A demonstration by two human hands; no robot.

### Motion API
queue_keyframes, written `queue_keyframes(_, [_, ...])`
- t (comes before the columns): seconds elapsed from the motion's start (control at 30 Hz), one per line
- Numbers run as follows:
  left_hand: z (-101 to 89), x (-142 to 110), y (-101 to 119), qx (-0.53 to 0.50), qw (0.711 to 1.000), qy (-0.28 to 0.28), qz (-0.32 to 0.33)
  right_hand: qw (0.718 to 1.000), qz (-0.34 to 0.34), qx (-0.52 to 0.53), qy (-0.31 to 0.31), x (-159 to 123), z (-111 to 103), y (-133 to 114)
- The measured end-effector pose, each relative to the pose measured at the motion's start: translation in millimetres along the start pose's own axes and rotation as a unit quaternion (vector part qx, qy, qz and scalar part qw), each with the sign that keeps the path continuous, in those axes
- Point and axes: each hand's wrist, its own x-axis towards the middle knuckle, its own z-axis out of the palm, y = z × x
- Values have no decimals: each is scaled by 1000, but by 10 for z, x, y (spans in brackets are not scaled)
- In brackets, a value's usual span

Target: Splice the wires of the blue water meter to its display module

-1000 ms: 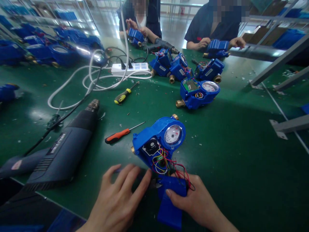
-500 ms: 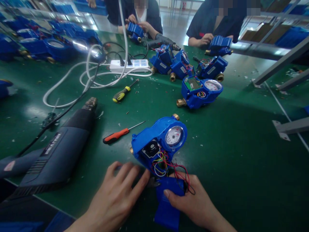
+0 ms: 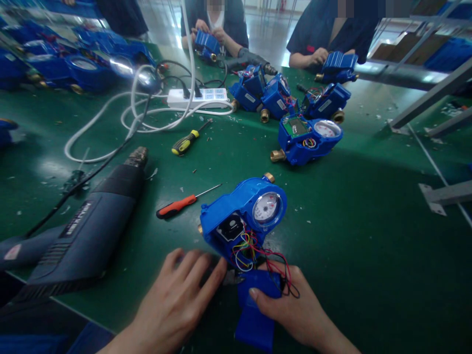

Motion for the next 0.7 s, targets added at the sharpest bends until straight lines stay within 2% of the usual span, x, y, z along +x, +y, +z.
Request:
queue_keyframes(0.23, [29, -14, -5, -8, 1000, 1, 7, 1000, -6, 2, 0, -24, 9, 63])
queue_keyframes(0.7, [48, -42, 3, -34, 999, -11, 0, 1000, -7, -16, 10, -14, 8, 16])
